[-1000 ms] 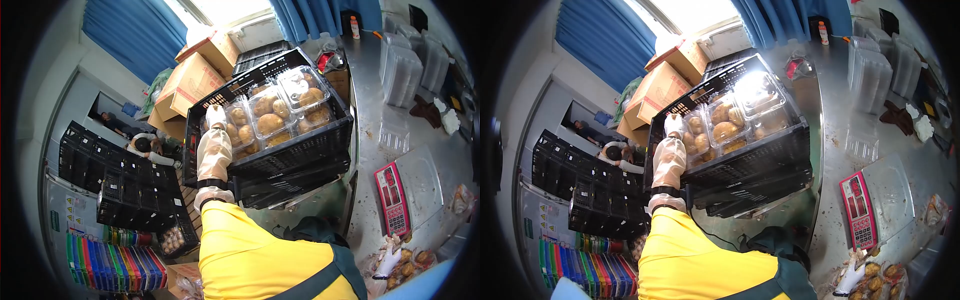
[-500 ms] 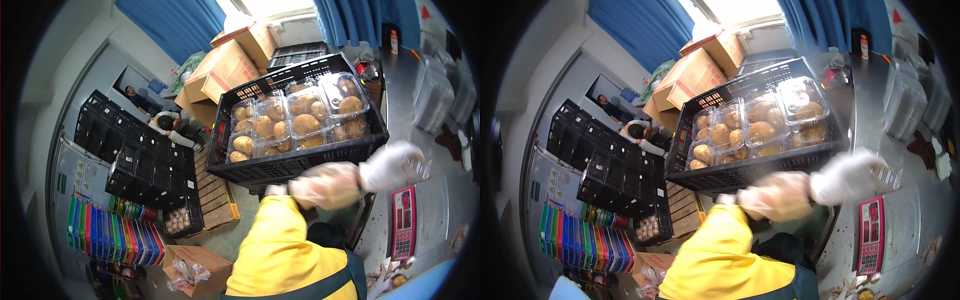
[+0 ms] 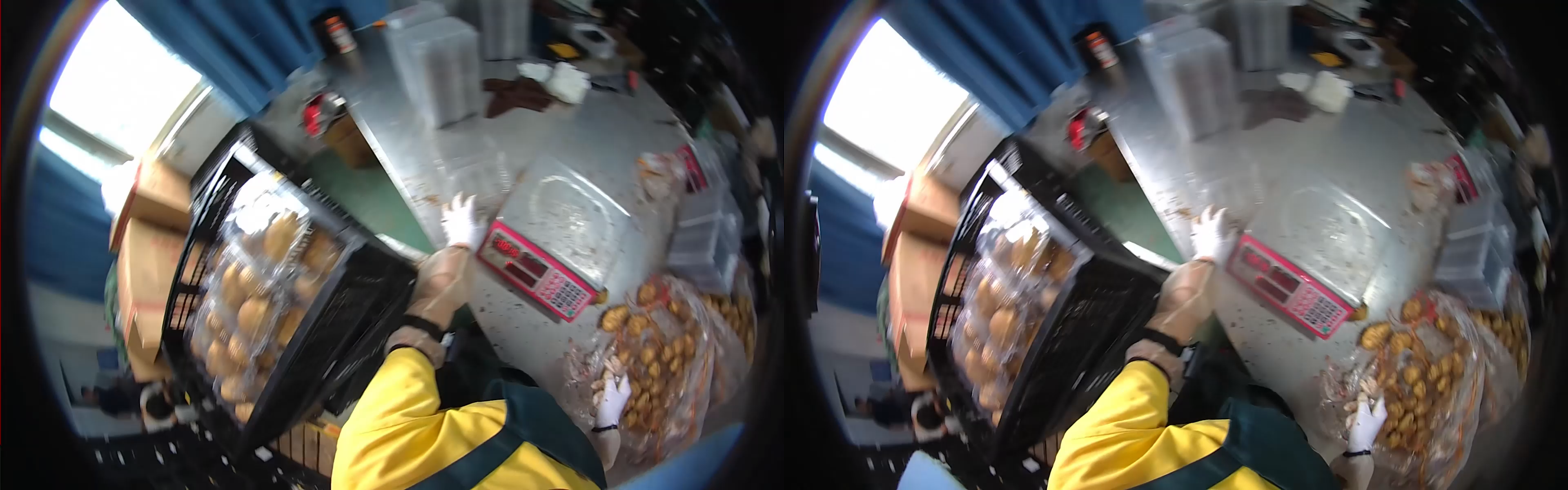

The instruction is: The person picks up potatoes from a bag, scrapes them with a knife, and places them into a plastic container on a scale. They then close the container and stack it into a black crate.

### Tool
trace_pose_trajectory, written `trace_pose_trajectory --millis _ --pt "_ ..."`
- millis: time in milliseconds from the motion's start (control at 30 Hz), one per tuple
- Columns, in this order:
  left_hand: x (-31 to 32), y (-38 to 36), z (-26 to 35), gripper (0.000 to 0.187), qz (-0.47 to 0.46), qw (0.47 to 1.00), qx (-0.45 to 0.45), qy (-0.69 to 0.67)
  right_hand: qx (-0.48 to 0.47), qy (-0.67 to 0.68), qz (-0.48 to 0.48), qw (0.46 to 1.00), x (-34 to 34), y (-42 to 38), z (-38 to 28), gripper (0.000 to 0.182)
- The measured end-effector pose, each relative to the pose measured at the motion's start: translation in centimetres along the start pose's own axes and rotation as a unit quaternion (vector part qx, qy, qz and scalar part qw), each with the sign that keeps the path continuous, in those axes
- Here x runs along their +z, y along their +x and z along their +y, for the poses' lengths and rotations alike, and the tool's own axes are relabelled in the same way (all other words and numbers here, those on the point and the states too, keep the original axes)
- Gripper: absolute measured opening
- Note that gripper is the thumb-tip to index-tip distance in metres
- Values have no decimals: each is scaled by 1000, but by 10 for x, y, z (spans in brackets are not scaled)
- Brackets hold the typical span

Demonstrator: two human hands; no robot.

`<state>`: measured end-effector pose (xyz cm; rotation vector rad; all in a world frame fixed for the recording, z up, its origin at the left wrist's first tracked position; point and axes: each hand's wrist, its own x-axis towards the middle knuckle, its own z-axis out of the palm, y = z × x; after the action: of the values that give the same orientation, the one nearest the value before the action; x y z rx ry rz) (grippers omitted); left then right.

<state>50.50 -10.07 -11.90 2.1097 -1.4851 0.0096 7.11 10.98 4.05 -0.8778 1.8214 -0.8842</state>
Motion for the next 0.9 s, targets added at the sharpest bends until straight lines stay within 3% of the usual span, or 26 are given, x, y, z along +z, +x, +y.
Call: trace_pose_trajectory --millis 67,100,133,167,200,233,267,300,333,367,400,433,500,567,633,733,800,867,900 --pt "-7 6 3 39 -84 995 -32 42 3 23 12 1000 -1 -7 3 25" --pt "-20 19 12 27 -128 988 -41 78 62 5 -8 998 0 -17 -18 24" --pt "-23 21 11 18 -107 989 -36 97 36 14 -14 999 -7 -10 6 21" --pt "-17 26 3 20 -155 976 8 151 -20 10 1 1000 -6 -9 16 19" --pt "-24 28 0 27 -151 986 -73 26 18 -30 -5 999 -9 -16 3 19" --pt "37 33 -63 26 -102 965 -132 -201 -11 36 21 999 -3 -19 -1 18" --pt "94 37 -122 29 -36 892 -170 -418 50 -5 23 998 -7 -26 -20 18" --pt "40 39 -71 25 19 912 -152 -381 -11 -35 47 998 -9 -20 4 18" --pt "-35 43 1 22 74 928 -138 -338 29 -36 44 998 -14 -19 9 20" --pt "-49 48 12 20 96 940 -101 -311 69 -35 31 997 -16 -19 13 21" --pt "-82 44 60 10 96 924 -144 -340 55 14 41 998 -17 -18 18 25" --pt "-71 46 59 11 111 955 -80 -262 28 30 56 998 -17 -18 19 26" --pt "-53 35 79 11 70 950 39 -303 -11 76 82 994 -14 -21 21 27" --pt "-71 12 124 8 -58 970 118 -205 -122 -53 128 983 -12 -17 41 29" --pt "-78 -7 147 9 -158 961 183 -133 -88 -123 120 981 -15 -16 52 30" --pt "-80 -25 149 12 -192 948 235 -102 -15 -80 81 993 -24 -26 51 33" --pt "-93 -26 150 26 -258 924 276 -54 -39 -42 142 988 -28 -24 80 34" --pt "-113 -36 166 34 -194 921 335 -33 -11 -12 174 985 -46 -30 79 36" --pt "-121 -41 175 39 -162 917 363 -23 11 14 221 975 -49 -17 112 37"
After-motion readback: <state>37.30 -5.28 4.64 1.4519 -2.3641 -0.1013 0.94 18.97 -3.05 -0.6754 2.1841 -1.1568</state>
